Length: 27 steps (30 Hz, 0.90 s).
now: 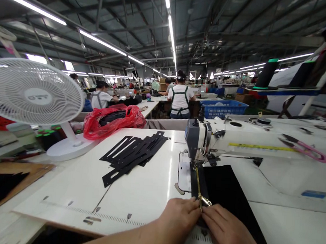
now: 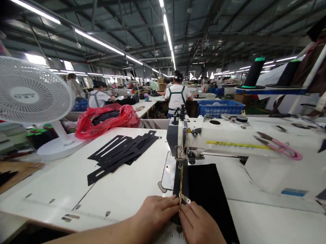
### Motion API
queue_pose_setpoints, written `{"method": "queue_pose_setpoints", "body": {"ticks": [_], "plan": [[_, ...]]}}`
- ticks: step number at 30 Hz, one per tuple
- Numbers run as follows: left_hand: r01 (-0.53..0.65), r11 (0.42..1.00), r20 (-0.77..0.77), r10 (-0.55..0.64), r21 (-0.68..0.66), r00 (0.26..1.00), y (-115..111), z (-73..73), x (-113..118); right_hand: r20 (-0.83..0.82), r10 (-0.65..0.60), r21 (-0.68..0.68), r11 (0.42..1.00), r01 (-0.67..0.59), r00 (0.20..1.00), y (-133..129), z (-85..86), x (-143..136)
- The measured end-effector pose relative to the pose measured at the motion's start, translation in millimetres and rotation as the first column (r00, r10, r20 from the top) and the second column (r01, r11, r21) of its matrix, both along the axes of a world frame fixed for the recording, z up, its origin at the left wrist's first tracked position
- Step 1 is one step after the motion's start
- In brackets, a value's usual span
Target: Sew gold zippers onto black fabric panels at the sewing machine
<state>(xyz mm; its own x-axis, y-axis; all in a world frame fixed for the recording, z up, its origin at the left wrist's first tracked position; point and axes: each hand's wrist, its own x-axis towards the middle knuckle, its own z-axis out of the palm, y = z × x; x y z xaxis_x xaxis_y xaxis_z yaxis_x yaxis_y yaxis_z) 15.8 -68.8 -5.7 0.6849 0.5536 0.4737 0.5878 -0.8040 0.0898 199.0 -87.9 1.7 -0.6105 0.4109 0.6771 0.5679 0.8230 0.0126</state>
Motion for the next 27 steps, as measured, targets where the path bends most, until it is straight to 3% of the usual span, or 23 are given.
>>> {"method": "queue_pose_setpoints", "body": {"ticks": [2, 5, 8, 11, 16, 19, 23, 27], "plan": [[0.058, 0.998, 0.010, -0.058, -0.016, 0.998, -6.1, -1.4, -3.5, 0.012, -0.042, 0.059, 0.997, 0.041, 0.999, -5.3, -17.4, 0.3], [0.153, 0.972, 0.058, -0.145, -0.178, 0.988, -4.9, 14.0, -12.0, 0.022, -0.040, 0.042, 0.998, 0.039, 0.999, -6.0, -24.3, 2.9], [0.071, 0.967, 0.090, -0.050, -0.245, 0.995, 11.5, 22.5, -14.5, 0.059, -0.019, 0.039, 0.999, 0.017, 0.998, -6.4, -21.2, 5.7], [-0.063, 0.987, -0.015, 0.061, -0.149, 0.998, 31.3, 11.9, -7.2, 0.096, -0.033, 0.004, 0.999, 0.033, 0.995, -5.5, -11.7, 7.4], [-0.086, 0.993, -0.101, 0.078, -0.076, 0.992, 38.5, -4.4, 3.6, 0.121, -0.161, -0.096, 0.980, 0.173, 0.979, 22.1, 4.8, 8.9], [-0.105, 0.990, -0.098, 0.096, -0.097, 0.991, 34.6, -3.6, 2.7, 0.202, -0.244, -0.036, 0.966, 0.257, 0.948, 43.6, -5.1, 8.2], [-0.104, 0.981, -0.106, 0.088, -0.164, 0.990, 34.4, -2.5, -0.4, 0.245, -0.228, -0.010, 0.971, 0.237, 0.943, 52.5, -22.2, 6.6], [-0.091, 0.975, -0.056, 0.081, -0.201, 0.995, 38.0, -3.8, -1.2, 0.232, -0.216, -0.008, 0.974, 0.224, 0.948, 52.8, -20.5, 6.8]]}}
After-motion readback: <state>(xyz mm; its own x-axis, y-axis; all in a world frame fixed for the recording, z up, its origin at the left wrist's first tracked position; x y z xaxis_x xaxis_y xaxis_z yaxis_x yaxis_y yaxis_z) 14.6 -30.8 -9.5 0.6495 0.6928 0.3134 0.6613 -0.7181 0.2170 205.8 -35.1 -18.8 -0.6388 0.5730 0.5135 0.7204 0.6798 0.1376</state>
